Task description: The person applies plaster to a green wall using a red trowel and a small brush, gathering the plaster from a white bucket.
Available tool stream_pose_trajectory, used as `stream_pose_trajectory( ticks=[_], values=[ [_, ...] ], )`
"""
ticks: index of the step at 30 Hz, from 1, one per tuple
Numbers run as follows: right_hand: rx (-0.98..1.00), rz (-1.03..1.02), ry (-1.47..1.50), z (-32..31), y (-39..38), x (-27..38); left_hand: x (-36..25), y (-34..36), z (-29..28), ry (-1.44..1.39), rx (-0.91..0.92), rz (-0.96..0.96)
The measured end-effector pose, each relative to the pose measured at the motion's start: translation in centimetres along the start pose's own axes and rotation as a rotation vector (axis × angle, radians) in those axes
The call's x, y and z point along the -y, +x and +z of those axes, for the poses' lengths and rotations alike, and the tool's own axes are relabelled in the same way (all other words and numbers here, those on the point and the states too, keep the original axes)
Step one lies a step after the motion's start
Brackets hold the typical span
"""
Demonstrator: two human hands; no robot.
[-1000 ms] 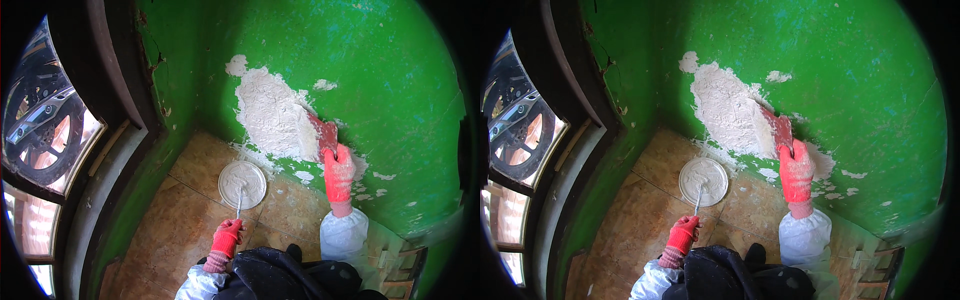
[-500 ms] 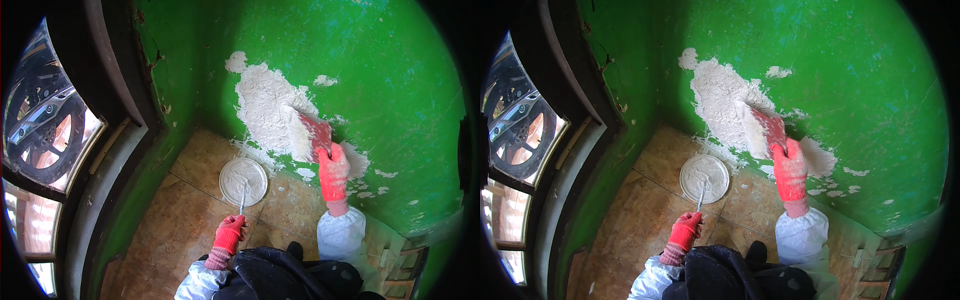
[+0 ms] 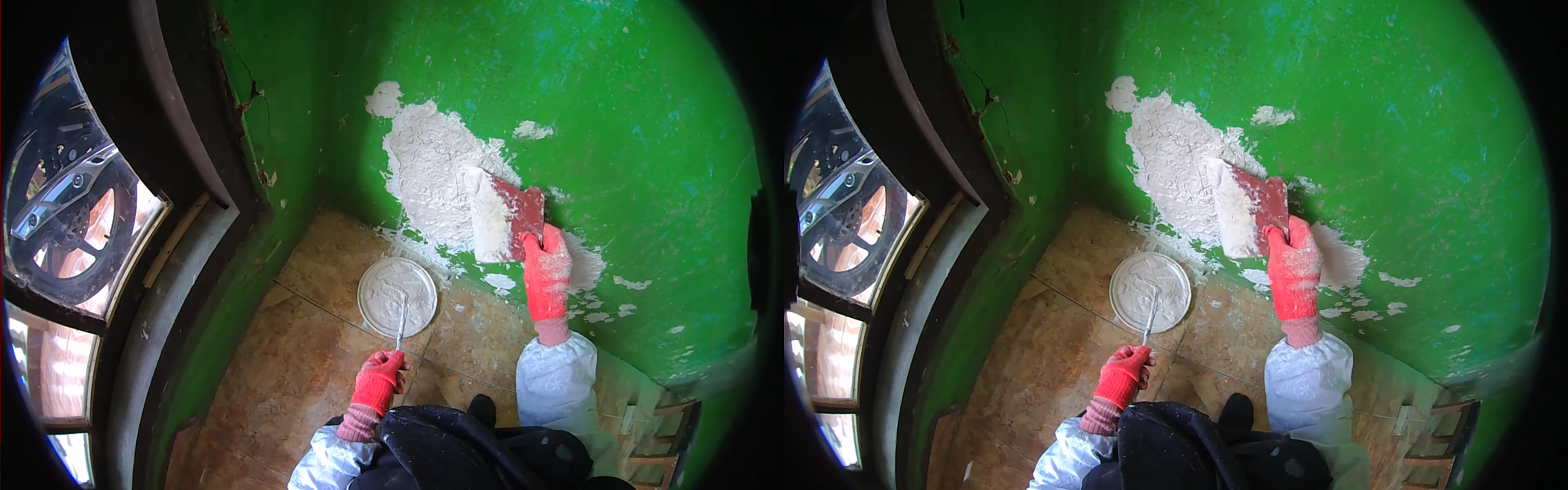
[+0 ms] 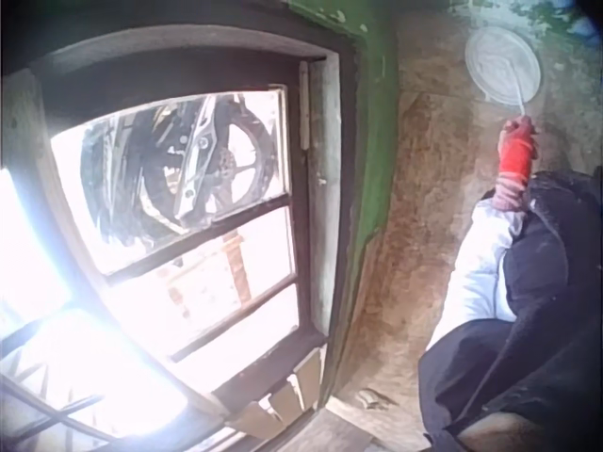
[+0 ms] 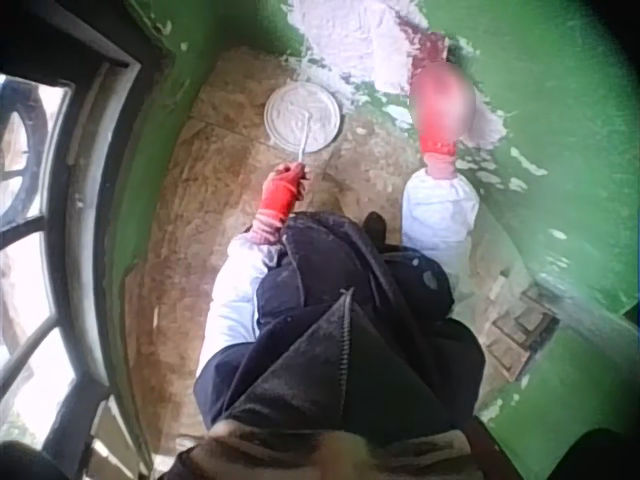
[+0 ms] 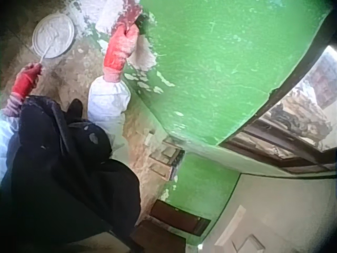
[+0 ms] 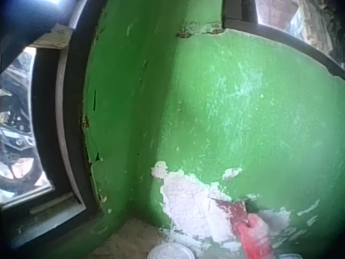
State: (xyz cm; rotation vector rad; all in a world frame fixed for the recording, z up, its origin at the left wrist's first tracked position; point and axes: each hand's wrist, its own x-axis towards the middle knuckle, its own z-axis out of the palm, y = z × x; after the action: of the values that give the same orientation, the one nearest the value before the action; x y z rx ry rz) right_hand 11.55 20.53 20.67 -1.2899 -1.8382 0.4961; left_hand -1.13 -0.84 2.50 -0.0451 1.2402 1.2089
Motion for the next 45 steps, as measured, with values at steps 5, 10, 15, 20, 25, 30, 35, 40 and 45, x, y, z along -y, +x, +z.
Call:
stream_pose_trajectory(
  ticks=[5,10,15,20,25,30,35,40,45],
  values=[
    [0.105,0.13,0.361,-1.0,-2.2,0.9,-0.7,-0.7,0.2,-0.007,0.005,0.039],
    [0.491,0.077,0.437,-2.4,-4.0,1.1,-0.9,-0.5,0.9,-0.012,0.032,0.069],
    [0.812,0.191,0.314,-3.3,-3.5,3.9,-1.4,-1.2,0.6,-0.032,0.027,0.103],
    [0.897,-0.445,-0.266,-3.9,-2.2,5.4,-1.5,-1.0,0.4,-0.031,0.026,0.104],
    [0.916,-0.262,-0.054,-3.7,-2.8,5.3,-1.8,-1.0,1.1,-0.054,0.071,0.106],
    [0.855,-0.36,-0.34,-3.4,-2.6,6.2,-1.6,-0.7,0.9,-0.068,0.059,0.11],
    [0.433,-0.703,-0.055,-2.1,-0.2,5.2,-1.3,-0.5,1.2,-0.08,0.095,0.105],
    [0.459,-0.007,0.715,1.8,3.9,5.9,-1.4,-0.5,0.8,-0.096,0.087,0.112],
    [0.235,0.121,0.394,3.3,7.3,6.6,-1.3,-0.5,0.9,-0.109,0.093,0.116]
  ],
)
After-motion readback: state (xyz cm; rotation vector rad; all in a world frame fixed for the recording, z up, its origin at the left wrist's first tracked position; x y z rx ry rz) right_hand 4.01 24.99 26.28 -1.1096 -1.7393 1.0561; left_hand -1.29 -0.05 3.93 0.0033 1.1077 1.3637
